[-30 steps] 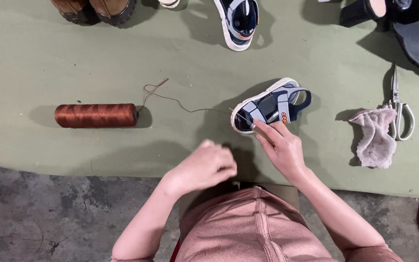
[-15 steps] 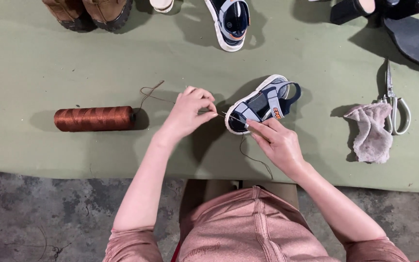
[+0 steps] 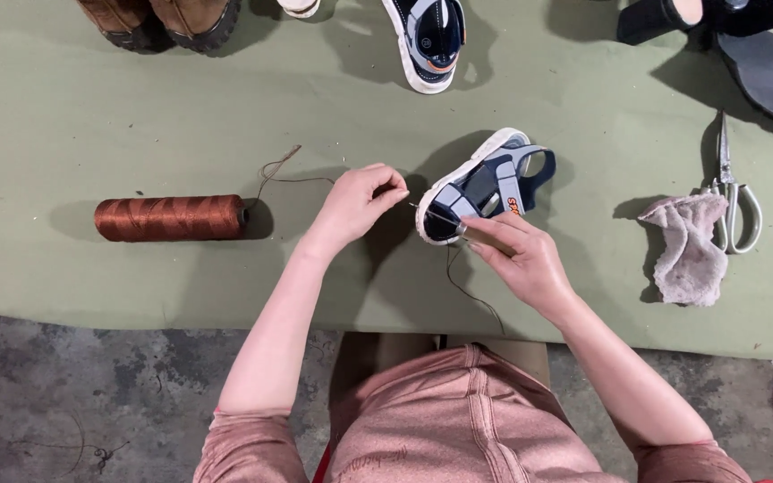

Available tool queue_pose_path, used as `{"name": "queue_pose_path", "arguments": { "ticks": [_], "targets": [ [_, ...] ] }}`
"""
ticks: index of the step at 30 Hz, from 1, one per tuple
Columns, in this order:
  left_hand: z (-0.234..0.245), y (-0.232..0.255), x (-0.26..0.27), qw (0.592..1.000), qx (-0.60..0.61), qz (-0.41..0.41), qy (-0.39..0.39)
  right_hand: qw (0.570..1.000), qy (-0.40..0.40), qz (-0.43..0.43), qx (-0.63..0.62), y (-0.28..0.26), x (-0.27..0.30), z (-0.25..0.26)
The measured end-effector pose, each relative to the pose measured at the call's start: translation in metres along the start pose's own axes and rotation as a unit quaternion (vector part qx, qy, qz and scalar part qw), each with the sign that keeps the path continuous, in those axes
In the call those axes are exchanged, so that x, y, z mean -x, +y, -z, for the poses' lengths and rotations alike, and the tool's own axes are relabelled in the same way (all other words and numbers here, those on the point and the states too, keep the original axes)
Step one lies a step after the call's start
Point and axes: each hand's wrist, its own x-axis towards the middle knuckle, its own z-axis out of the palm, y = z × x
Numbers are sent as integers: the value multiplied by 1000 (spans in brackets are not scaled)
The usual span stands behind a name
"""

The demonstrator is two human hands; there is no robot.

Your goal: Sewing a strap onto a sandal using a stitching awl and thread at a workbench.

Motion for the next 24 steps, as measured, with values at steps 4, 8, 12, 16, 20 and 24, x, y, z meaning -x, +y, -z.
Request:
{"name": "queue_pose_path", "arguments": {
  "ticks": [4, 8, 12, 16, 20, 24],
  "targets": [
    [-23, -7, 19, 996, 48, 47, 57, 992, -2, -67, -106, 6, -3, 0],
    [-53, 1, 33, 981, 115, 73, 139, 967, 4, -140, -212, 11, 3, -7],
    [-66, 10, 36, 975, 58, 13, 215, 947, 20, -152, -281, 10, 2, -15],
    [-69, 8, 33, 955, -122, -60, 262, 951, 38, -142, -272, 0, -2, -15],
    [-67, 18, 17, 926, -216, -90, 297, 960, 44, -122, -249, -15, -8, -12],
    [-73, 6, 7, 937, -171, -86, 291, 975, 41, -145, -167, -7, -8, -8]
  ]
}}
